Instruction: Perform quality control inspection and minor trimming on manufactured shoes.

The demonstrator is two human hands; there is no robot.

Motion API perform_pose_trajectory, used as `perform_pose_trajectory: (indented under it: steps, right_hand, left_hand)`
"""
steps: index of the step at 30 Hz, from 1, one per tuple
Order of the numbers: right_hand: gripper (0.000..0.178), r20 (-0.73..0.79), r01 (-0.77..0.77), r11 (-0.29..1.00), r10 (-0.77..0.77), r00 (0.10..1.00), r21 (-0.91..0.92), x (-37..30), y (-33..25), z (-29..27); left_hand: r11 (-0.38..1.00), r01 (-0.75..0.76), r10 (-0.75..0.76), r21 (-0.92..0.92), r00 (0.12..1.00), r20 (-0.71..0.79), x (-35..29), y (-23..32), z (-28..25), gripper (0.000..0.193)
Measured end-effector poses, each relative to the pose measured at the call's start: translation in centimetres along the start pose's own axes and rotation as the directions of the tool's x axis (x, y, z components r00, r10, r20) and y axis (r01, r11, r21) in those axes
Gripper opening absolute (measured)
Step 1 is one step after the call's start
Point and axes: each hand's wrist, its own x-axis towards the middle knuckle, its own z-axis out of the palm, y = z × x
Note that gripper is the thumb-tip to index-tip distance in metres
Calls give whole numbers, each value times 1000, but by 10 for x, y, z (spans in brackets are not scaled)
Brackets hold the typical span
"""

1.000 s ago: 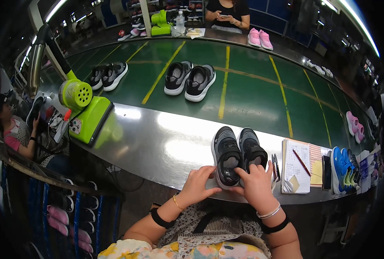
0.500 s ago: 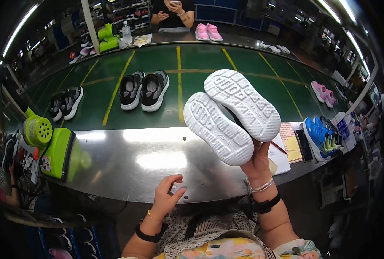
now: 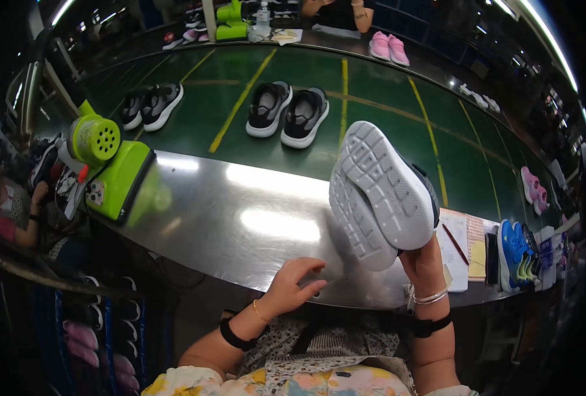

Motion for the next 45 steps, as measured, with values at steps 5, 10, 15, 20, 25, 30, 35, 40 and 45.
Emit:
perform_pose_trajectory:
  steps: [5,10,15,20,25,30,35,40,45]
  right_hand:
    - [61,141,25,638,131,981,-769,18,-16,12]
    - [56,425,425,-20,-5,905,-905,88,-25,5]
    - [52,318,243,-231,-392,863,-942,165,-45,-43]
    - [59,309,309,-177,30,951,-934,98,12,-25]
    - [57,225,239,-53,189,956,-970,28,49,-13]
    - [52,359,401,-102,288,888,-910,-26,34,3]
    - [52,363,386,-33,273,891,-922,-41,33,1]
    - [43,280,296,-75,173,944,-952,-51,40,16]
    - [28,115,120,125,-48,992,-985,-44,54,9]
  left_hand:
    - [997,-66,65,26,997,44,0,-4,13,37]
    - [998,-56,56,4,998,0,-4,-9,14,35]
    - [992,-110,113,55,992,-50,-2,-11,17,34]
    - [994,-110,111,24,990,-82,-1,-11,15,33]
    - [998,-56,57,-31,998,23,-1,-7,11,32]
    - [998,-44,46,-39,997,59,0,-5,10,32]
    - [996,-81,80,-31,997,-21,-2,-9,12,31]
    - [998,-60,59,-35,998,-38,0,-9,15,29]
    - [997,-62,60,-37,997,-53,1,-8,16,24]
